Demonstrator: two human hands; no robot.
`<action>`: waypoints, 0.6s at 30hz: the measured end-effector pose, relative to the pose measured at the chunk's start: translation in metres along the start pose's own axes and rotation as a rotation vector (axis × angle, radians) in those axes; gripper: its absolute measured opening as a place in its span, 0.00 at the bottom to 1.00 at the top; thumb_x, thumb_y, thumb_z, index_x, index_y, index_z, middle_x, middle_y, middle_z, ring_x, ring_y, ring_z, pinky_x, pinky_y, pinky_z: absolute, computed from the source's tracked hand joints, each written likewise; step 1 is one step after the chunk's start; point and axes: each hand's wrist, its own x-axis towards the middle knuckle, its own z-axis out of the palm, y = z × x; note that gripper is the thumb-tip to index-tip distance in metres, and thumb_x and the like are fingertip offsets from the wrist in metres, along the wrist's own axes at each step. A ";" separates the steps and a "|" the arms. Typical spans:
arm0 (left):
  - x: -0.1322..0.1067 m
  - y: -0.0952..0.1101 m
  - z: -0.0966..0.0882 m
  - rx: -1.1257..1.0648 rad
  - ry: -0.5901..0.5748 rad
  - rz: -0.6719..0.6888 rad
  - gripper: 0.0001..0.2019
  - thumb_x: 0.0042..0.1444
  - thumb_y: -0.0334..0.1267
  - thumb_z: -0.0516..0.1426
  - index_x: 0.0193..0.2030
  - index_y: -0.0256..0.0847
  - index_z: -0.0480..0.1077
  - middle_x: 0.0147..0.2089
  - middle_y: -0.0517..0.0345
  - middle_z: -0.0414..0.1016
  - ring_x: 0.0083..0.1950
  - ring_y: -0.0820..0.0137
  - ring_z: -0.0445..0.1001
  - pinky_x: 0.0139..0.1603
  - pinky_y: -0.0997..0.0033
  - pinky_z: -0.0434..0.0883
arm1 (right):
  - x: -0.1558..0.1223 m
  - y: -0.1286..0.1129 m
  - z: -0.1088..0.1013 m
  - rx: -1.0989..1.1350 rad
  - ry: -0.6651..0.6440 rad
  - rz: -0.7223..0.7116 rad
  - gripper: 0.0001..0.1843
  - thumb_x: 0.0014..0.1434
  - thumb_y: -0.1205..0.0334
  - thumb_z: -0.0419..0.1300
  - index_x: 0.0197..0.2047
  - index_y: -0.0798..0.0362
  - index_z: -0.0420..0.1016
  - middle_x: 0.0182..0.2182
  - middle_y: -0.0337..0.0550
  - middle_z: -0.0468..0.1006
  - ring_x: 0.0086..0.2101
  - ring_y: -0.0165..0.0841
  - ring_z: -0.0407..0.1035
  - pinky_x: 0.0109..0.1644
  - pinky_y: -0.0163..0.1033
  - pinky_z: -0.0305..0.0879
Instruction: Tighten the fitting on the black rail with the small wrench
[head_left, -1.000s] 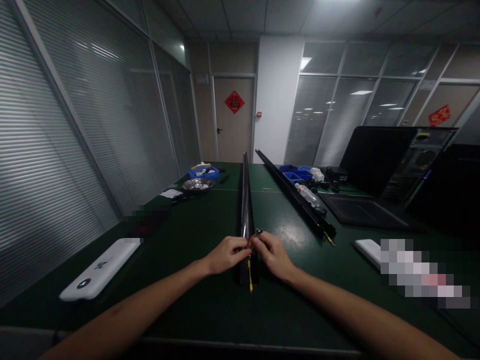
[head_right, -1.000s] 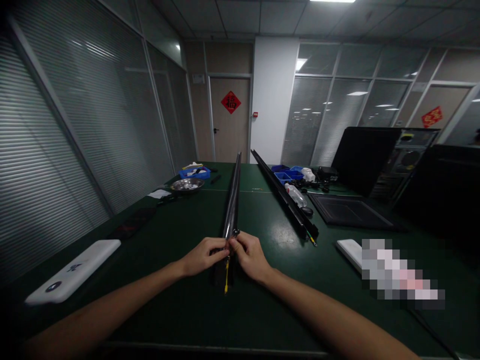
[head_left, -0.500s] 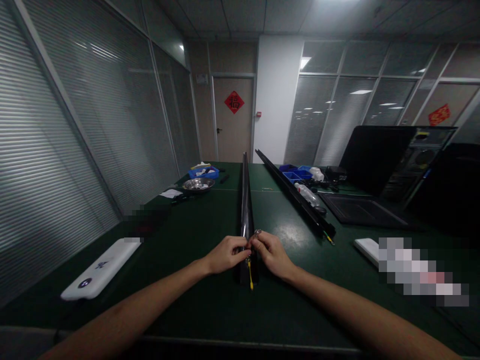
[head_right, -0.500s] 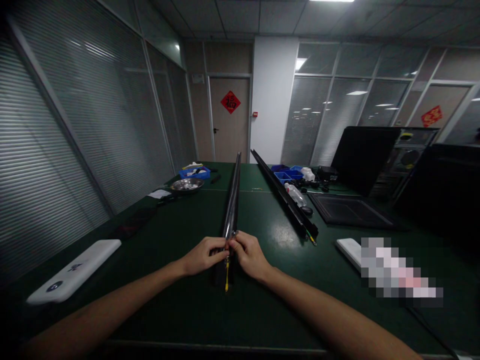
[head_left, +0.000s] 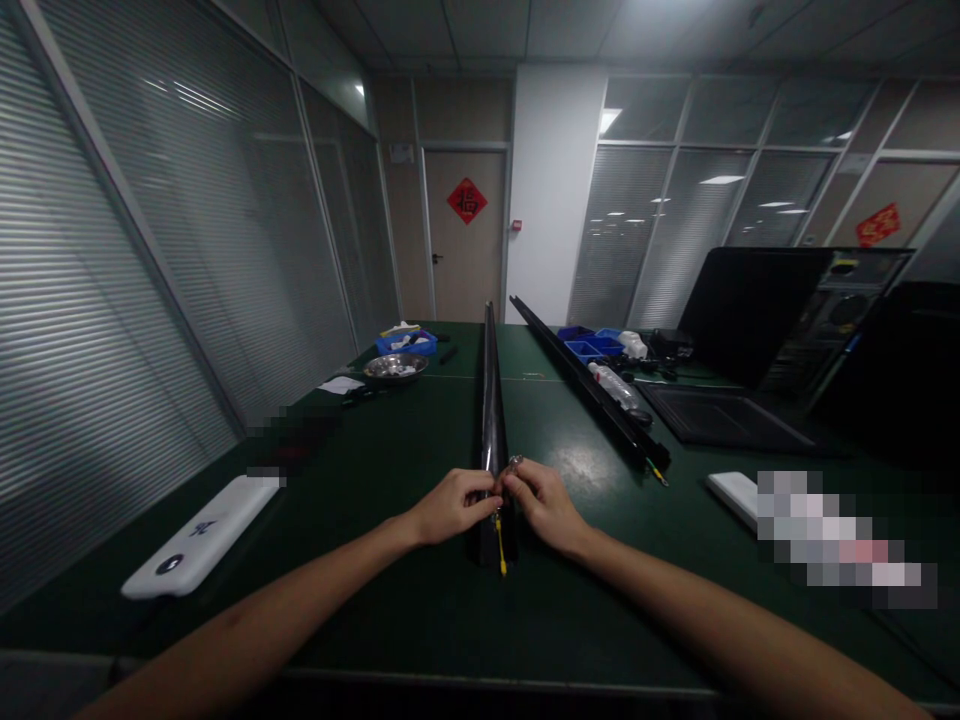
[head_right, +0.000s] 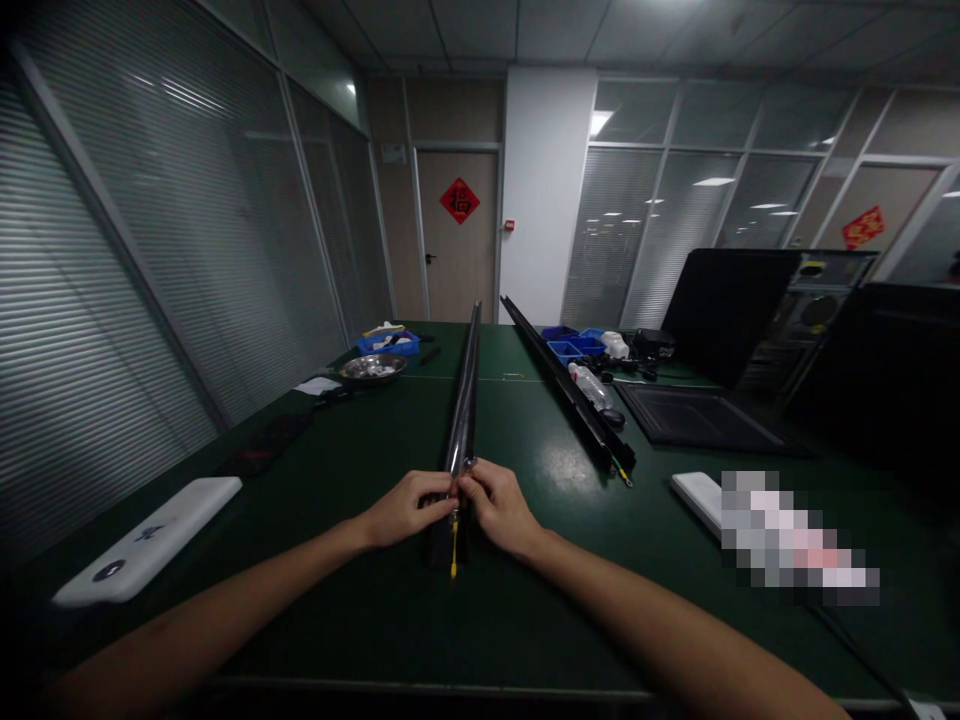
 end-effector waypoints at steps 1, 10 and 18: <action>0.000 0.000 0.000 -0.013 -0.001 -0.001 0.13 0.68 0.43 0.54 0.39 0.36 0.74 0.36 0.57 0.73 0.36 0.69 0.71 0.40 0.73 0.68 | 0.000 -0.001 0.000 0.001 -0.002 -0.003 0.18 0.73 0.57 0.52 0.35 0.54 0.75 0.32 0.42 0.75 0.33 0.33 0.70 0.39 0.36 0.64; 0.001 0.003 -0.001 -0.047 0.001 0.003 0.14 0.69 0.43 0.53 0.39 0.36 0.75 0.37 0.55 0.74 0.38 0.67 0.72 0.43 0.72 0.69 | -0.001 -0.004 0.000 -0.035 0.010 0.014 0.18 0.73 0.55 0.52 0.35 0.53 0.75 0.32 0.42 0.74 0.33 0.34 0.69 0.39 0.37 0.64; 0.001 -0.001 0.001 -0.028 0.000 -0.003 0.11 0.67 0.41 0.55 0.37 0.36 0.73 0.35 0.58 0.72 0.35 0.69 0.70 0.38 0.74 0.66 | 0.001 -0.002 -0.001 0.017 -0.018 -0.001 0.19 0.74 0.54 0.50 0.34 0.54 0.74 0.32 0.41 0.73 0.33 0.33 0.69 0.39 0.36 0.64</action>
